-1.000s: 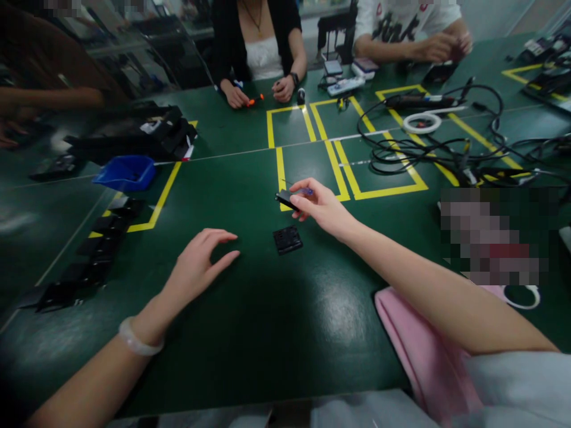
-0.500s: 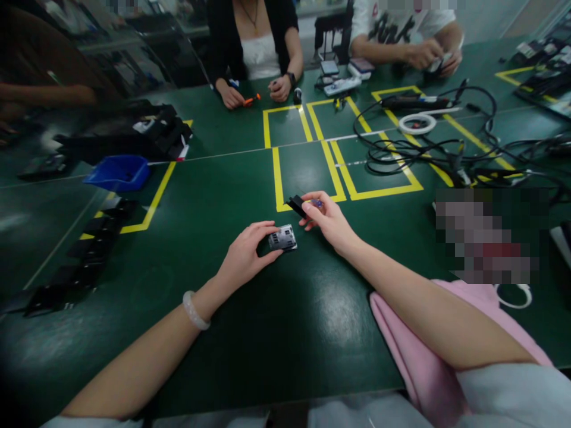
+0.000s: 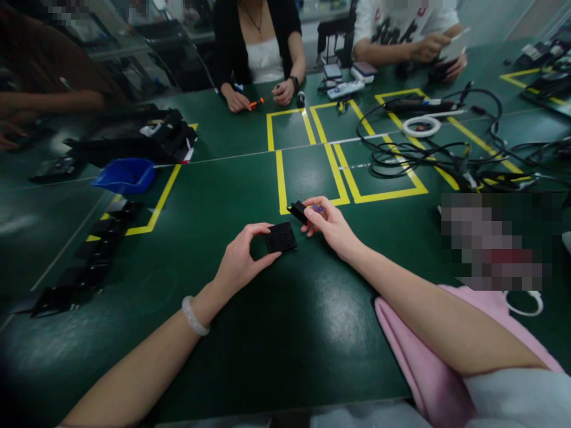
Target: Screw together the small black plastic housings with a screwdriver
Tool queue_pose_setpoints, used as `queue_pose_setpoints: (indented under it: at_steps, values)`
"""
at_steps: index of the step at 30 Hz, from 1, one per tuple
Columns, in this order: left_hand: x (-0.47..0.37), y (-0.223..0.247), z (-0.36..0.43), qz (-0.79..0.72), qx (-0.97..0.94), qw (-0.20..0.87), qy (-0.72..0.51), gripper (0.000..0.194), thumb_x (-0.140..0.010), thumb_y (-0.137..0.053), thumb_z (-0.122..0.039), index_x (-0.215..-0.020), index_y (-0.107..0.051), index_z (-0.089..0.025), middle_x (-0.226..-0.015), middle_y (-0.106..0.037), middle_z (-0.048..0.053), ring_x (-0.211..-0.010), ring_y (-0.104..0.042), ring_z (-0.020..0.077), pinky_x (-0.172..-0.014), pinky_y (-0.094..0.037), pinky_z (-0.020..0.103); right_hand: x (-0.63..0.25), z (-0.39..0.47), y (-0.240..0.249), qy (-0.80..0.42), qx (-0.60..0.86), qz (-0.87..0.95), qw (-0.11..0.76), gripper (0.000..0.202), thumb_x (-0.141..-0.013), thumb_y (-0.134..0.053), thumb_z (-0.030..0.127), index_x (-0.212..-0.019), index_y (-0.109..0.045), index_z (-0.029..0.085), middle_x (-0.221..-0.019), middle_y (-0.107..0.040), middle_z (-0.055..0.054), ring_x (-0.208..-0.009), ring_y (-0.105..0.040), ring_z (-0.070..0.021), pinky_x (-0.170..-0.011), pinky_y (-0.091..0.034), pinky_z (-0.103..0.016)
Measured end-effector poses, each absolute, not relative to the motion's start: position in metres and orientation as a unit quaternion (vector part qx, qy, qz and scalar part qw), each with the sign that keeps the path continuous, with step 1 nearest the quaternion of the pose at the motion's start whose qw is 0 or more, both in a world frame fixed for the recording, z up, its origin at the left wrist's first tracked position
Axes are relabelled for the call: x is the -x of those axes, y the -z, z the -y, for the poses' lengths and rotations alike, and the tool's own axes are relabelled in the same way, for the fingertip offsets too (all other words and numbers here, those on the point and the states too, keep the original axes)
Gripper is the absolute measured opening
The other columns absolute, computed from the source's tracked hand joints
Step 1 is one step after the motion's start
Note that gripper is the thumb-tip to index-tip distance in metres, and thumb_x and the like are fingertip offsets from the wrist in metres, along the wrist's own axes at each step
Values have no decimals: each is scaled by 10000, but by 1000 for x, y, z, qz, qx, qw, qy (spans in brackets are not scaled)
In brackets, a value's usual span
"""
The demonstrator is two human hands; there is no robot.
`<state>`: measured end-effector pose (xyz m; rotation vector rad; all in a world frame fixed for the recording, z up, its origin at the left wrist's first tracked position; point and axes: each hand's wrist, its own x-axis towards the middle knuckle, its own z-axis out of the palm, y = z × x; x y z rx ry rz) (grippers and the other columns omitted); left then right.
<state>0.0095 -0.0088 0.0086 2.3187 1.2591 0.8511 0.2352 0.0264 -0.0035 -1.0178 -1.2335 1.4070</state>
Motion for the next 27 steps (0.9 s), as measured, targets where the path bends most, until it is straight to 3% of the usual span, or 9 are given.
queue_pose_setpoints:
  at_steps: [17, 27]
  values:
    - [-7, -6, 6, -455, -822, 172, -296, 391, -806, -665, -327, -1121, -470, -202, -1132, -584, 71, -1012, -578, 223, -885, -470, 381, -236, -27, 5, -577, 409, 517, 483, 310, -822, -620, 434, -1025, -539, 214, -827, -604, 4, -670, -624, -118, -574, -507, -260]
    - [-7, -6, 9, -461, -827, 126, -296, 465, -804, -656, -440, -1156, -470, -200, -1090, -597, 65, -969, -583, 212, -845, -462, 343, -229, -18, -3, -653, 357, 477, 468, 318, -813, -641, 407, -1045, -518, 228, -904, -631, -3, -749, -661, -133, -678, -570, -312]
